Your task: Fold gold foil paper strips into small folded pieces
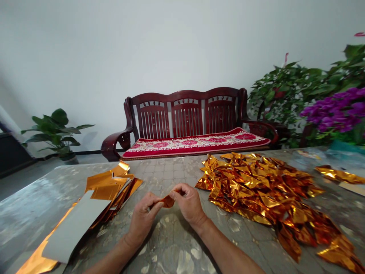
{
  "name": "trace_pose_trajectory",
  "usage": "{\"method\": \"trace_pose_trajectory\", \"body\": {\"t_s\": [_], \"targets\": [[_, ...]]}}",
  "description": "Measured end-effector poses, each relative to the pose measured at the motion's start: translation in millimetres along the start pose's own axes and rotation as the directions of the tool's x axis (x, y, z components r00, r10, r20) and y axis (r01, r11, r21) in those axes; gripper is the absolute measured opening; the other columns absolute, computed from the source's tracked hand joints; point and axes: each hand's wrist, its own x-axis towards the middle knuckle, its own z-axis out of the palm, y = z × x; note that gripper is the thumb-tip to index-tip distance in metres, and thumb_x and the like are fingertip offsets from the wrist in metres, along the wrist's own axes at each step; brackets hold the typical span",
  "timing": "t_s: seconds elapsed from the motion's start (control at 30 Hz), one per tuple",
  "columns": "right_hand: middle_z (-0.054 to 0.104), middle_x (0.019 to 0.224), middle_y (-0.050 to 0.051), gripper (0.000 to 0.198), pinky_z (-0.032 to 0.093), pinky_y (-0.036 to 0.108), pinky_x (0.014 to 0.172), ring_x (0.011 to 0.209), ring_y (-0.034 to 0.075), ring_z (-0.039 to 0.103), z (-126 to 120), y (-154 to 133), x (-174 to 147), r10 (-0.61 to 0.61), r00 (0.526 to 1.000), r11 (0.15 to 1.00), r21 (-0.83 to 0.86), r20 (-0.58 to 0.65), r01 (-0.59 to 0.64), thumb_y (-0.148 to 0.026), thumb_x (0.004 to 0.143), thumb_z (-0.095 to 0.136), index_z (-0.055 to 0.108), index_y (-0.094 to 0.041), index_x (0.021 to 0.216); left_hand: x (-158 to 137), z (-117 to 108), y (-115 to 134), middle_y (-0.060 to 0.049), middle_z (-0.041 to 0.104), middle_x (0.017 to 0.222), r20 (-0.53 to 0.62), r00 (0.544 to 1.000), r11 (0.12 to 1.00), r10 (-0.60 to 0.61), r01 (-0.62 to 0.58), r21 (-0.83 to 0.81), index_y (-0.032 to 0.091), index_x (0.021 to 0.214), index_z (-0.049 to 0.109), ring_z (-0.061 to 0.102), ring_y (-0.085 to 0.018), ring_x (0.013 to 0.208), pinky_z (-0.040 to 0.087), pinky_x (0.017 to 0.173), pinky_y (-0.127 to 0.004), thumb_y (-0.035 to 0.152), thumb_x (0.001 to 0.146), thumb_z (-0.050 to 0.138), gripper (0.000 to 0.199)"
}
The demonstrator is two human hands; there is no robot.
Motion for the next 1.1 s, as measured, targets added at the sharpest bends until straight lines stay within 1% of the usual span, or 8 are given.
{"method": "trace_pose_trajectory", "body": {"t_s": [0.2, 0.37, 0.5, 0.6, 0.7, 0.87, 1.0, 1.1], "targets": [[0.061, 0.061, 0.0, 0.029, 0.042, 0.025, 0.06, 0.06, 0.014, 0.053, -5, 10, 0, 0.065, 0.997, 0.994, 0.094, -0.048, -0.06, -0.044, 0.076, 0.07, 0.068, -0.016, 0.067, 4, -2, -1, 0.0, 0.063, 0.065, -0.066, 0.992, 0.99, -0.108, 0.101, -0.1, 0.019, 0.065, 0.072, 0.059, -0.015, 0.065, 0.043, 0.064, -0.024, 0.035, 0.081, 0.065, 0.024], [0.065, 0.071, 0.003, 0.034, 0.044, 0.027, 0.061, 0.066, 0.017, 0.056, -7, 18, 3, 0.085, 0.994, 0.996, -0.006, -0.074, -0.085, -0.048, 0.083, 0.061, 0.071, -0.016, 0.082, 5, -5, 0, 0.001, 0.059, 0.06, -0.127, 0.988, 0.996, -0.088, 0.085, -0.033, 0.019, 0.06, 0.069, 0.056, -0.013, 0.06, 0.041, 0.061, -0.022, 0.033, 0.085, 0.06, 0.03], [0.066, 0.092, 0.006, 0.025, 0.048, 0.03, 0.071, 0.08, 0.019, 0.06, -6, 17, -1, -0.174, 0.978, 0.947, -0.294, -0.115, 0.134, -0.033, 0.085, 0.06, 0.067, -0.018, 0.105, 5, -9, -4, 0.001, 0.061, 0.063, -0.181, 0.981, 0.982, 0.075, -0.041, 0.184, 0.021, 0.069, 0.073, 0.056, -0.012, 0.061, 0.04, 0.062, -0.021, 0.031, 0.087, 0.062, 0.023], [0.064, 0.088, 0.004, 0.024, 0.049, 0.029, 0.074, 0.081, 0.017, 0.061, 3, 11, -11, -0.342, 0.936, 0.843, -0.414, 0.079, 0.343, -0.018, 0.088, 0.054, 0.066, -0.022, 0.109, 4, -11, -4, 0.0, 0.063, 0.066, -0.188, 0.958, 0.94, 0.217, -0.153, 0.306, 0.022, 0.072, 0.072, 0.057, -0.013, 0.066, 0.042, 0.066, -0.023, 0.031, 0.088, 0.064, 0.02], [0.067, 0.095, 0.005, 0.031, 0.05, 0.03, 0.081, 0.088, 0.017, 0.063, 13, 6, -20, -0.369, 0.9, 0.812, -0.391, 0.231, 0.433, -0.013, 0.09, 0.05, 0.061, -0.023, 0.117, 2, -10, -2, -0.001, 0.061, 0.066, -0.183, 0.933, 0.896, 0.309, -0.222, 0.385, 0.022, 0.07, 0.069, 0.057, -0.014, 0.068, 0.042, 0.068, -0.025, 0.031, 0.088, 0.066, 0.02], [0.068, 0.098, 0.004, 0.033, 0.052, 0.03, 0.082, 0.089, 0.016, 0.064, 18, 10, -20, -0.248, 0.939, 0.889, -0.329, 0.238, 0.318, -0.007, 0.083, 0.052, 0.061, -0.021, 0.11, -1, -6, 2, -0.001, 0.066, 0.073, -0.099, 0.928, 0.864, 0.359, -0.29, 0.411, 0.023, 0.085, 0.071, 0.059, -0.016, 0.072, 0.043, 0.069, -0.027, 0.024, 0.086, 0.065, 0.006], [0.067, 0.098, 0.003, 0.038, 0.052, 0.028, 0.079, 0.086, 0.016, 0.064, 11, 13, -14, -0.15, 0.969, 0.952, -0.236, 0.198, 0.196, -0.005, 0.073, 0.055, 0.059, -0.02, 0.107, -2, -6, 11, -0.004, 0.07, 0.088, 0.026, 0.93, 0.842, 0.366, -0.343, 0.417, 0.024, 0.105, 0.07, 0.062, -0.019, 0.083, 0.044, 0.076, -0.031, 0.018, 0.082, 0.063, 0.024], [0.067, 0.097, 0.004, 0.031, 0.052, 0.029, 0.078, 0.085, 0.016, 0.062, 6, 11, -12, -0.099, 0.976, 0.972, -0.19, 0.194, 0.136, -0.014, 0.075, 0.061, 0.059, -0.019, 0.105, -3, -7, 17, -0.005, 0.069, 0.091, 0.112, 0.932, 0.825, 0.344, -0.357, 0.437, 0.024, 0.108, 0.069, 0.061, -0.021, 0.087, 0.044, 0.079, -0.034, 0.017, 0.085, 0.059, 0.026]]}}
